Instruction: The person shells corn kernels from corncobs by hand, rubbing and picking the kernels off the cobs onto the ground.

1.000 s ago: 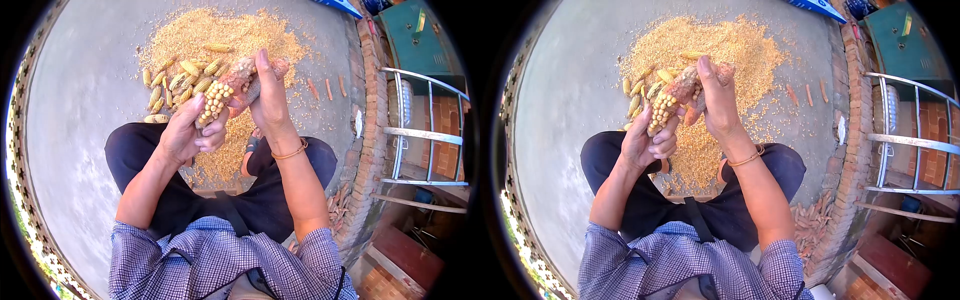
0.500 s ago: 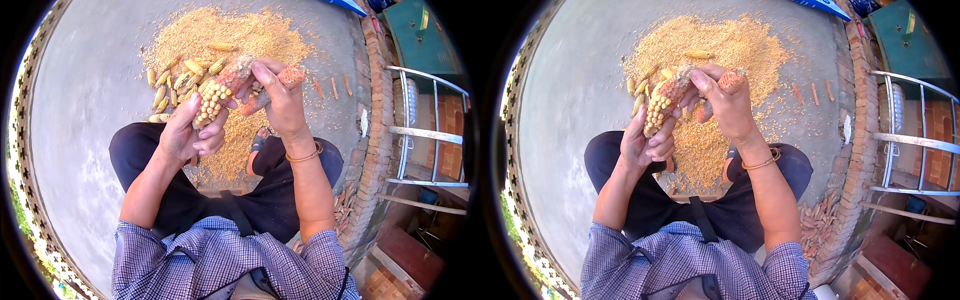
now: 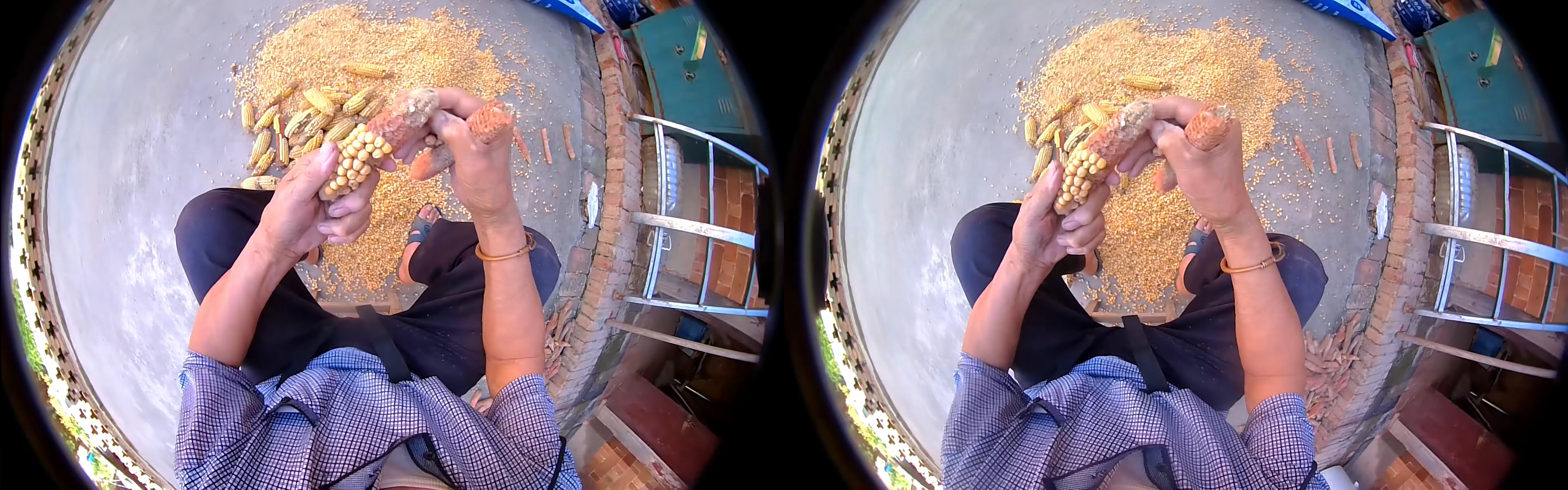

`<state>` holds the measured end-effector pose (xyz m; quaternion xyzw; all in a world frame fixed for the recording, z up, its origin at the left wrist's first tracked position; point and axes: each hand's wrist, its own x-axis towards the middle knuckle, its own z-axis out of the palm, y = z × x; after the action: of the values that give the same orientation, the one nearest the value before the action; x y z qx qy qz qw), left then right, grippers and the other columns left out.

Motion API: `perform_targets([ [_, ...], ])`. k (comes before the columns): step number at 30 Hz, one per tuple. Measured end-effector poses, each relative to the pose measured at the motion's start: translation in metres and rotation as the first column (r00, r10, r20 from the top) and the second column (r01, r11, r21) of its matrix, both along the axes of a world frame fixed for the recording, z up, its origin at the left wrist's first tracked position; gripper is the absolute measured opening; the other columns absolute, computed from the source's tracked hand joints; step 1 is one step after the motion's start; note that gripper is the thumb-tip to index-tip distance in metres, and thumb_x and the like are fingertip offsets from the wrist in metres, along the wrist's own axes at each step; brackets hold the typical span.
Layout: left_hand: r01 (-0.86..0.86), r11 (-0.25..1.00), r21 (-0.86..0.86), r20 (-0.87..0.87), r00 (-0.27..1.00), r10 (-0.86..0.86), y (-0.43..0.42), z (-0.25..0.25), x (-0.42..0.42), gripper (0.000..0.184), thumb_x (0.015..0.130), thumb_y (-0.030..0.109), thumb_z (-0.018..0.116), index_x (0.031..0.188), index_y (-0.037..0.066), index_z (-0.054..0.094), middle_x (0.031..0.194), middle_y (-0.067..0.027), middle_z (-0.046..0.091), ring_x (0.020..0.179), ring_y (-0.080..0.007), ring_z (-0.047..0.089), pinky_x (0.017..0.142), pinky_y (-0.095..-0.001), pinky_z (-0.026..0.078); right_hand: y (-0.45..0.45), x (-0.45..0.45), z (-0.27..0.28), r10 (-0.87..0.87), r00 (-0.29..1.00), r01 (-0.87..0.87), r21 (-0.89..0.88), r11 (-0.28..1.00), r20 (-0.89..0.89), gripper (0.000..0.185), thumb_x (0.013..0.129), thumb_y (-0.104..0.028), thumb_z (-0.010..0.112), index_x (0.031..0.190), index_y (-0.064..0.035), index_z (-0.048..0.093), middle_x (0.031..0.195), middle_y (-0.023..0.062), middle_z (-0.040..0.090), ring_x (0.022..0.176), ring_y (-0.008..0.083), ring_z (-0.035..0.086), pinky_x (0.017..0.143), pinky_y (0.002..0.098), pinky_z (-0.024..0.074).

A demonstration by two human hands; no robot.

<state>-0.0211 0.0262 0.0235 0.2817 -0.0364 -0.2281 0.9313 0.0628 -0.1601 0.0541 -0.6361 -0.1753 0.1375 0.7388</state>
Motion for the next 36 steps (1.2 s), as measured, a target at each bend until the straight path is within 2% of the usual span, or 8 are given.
perform_targets([
  [7, -0.004, 0.999, -0.041, -0.059, 0.998, 0.001, -0.002, 0.000, 0.003, 0.064, 0.104, 0.052, 0.026, 0.126, -0.006, 0.045, 0.061, 0.0029, 0.036, 0.038, -0.0044, 0.029, 0.037, -0.0207, 0.030, 0.002, 0.007, -0.015, -0.037, 0.998, 0.038, -0.002, 0.999, 0.048, 0.031, 0.094, -0.007, 0.054, 0.121, 0.0068, 0.056, 0.108, 0.0157, 0.067, 0.077, 0.0126, 0.069, 0.053, 0.0212, 0.0516],
  [11, -0.081, 0.969, 0.235, -0.061, 0.993, 0.097, -0.007, 0.003, 0.008, 0.056, 0.105, 0.046, 0.029, 0.125, -0.003, 0.047, 0.065, 0.0032, 0.035, 0.044, -0.0044, 0.032, 0.041, -0.0192, 0.029, 0.013, -0.003, -0.014, -0.013, 0.995, 0.035, 0.222, 0.975, -0.103, 0.047, 0.094, -0.008, 0.050, 0.139, 0.0046, 0.040, 0.133, 0.0209, 0.051, 0.125, 0.0262, 0.052, 0.106, 0.0406, 0.0426],
  [18, -0.303, 0.554, 0.775, 0.282, 0.951, 0.126, -0.026, -0.011, 0.005, 0.038, 0.104, 0.023, 0.042, 0.135, 0.000, 0.040, 0.077, -0.0001, 0.047, 0.058, -0.0047, 0.040, 0.052, -0.0197, 0.034, 0.032, -0.017, -0.016, -0.084, 0.996, 0.085, 0.118, 0.989, -0.013, 0.059, 0.096, -0.014, 0.055, 0.145, 0.0035, 0.028, 0.134, 0.0191, 0.045, 0.122, 0.0247, 0.052, 0.097, 0.0352, 0.0463],
  [23, -0.533, 0.366, 0.763, 0.603, 0.791, -0.105, -0.029, -0.020, 0.003, 0.049, 0.102, 0.017, 0.048, 0.144, -0.001, 0.032, 0.079, -0.0003, 0.048, 0.063, -0.0052, 0.043, 0.056, -0.0212, 0.038, 0.045, -0.018, -0.032, -0.424, 0.884, 0.454, -0.140, 0.880, 0.198, 0.014, 0.097, -0.008, 0.055, 0.108, -0.0003, 0.058, 0.077, 0.0043, 0.059, 0.061, 0.0089, 0.059, 0.055, 0.0209, 0.0478],
  [27, -0.085, 0.674, 0.734, 0.160, 0.986, -0.050, -0.029, 0.000, -0.001, 0.054, 0.101, 0.024, 0.053, 0.144, -0.001, 0.032, 0.077, 0.0005, 0.044, 0.062, -0.0053, 0.040, 0.054, -0.0218, 0.035, 0.043, -0.011, -0.029, -0.445, 0.892, 0.440, -0.077, 0.895, -0.077, 0.010, 0.094, -0.009, 0.060, 0.096, 0.0009, 0.058, 0.078, 0.0078, 0.064, 0.061, 0.0127, 0.063, 0.051, 0.0261, 0.0493],
  [30, -0.052, 0.794, 0.606, 0.122, 0.992, -0.029, -0.027, -0.005, 0.004, 0.048, 0.100, 0.025, 0.055, 0.138, 0.000, 0.038, 0.074, 0.0024, 0.044, 0.059, -0.0044, 0.041, 0.052, -0.0212, 0.036, 0.031, -0.003, -0.014, -0.314, 0.909, 0.311, -0.056, 0.949, -0.274, 0.014, 0.095, -0.012, 0.061, 0.097, 0.0016, 0.059, 0.077, 0.0071, 0.064, 0.060, 0.0123, 0.064, 0.047, 0.0249, 0.0490],
  [34, -0.088, 0.757, 0.647, 0.124, 0.992, 0.009, -0.022, -0.009, 0.007, 0.044, 0.100, 0.026, 0.056, 0.132, 0.000, 0.042, 0.074, 0.0037, 0.044, 0.060, -0.0026, 0.041, 0.052, -0.0196, 0.036, 0.019, -0.002, -0.018, -0.190, 0.956, 0.207, 0.055, 0.977, -0.222, 0.044, 0.096, -0.020, 0.060, 0.131, 0.0040, 0.048, 0.103, 0.0157, 0.064, 0.079, 0.0153, 0.064, 0.068, 0.0280, 0.0550],
  [36, -0.347, 0.503, 0.791, 0.410, 0.912, -0.015, -0.023, -0.016, 0.010, 0.044, 0.096, 0.018, 0.058, 0.130, -0.003, 0.039, 0.076, -0.0086, 0.054, 0.062, -0.0201, 0.054, 0.056, -0.0328, 0.044, 0.019, -0.005, -0.024, -0.168, 0.974, 0.167, -0.018, 0.986, -0.155, 0.059, 0.094, -0.018, 0.064, 0.141, 0.0023, 0.037, 0.114, 0.0163, 0.061, 0.093, 0.0179, 0.064, 0.082, 0.0289, 0.0531],
])
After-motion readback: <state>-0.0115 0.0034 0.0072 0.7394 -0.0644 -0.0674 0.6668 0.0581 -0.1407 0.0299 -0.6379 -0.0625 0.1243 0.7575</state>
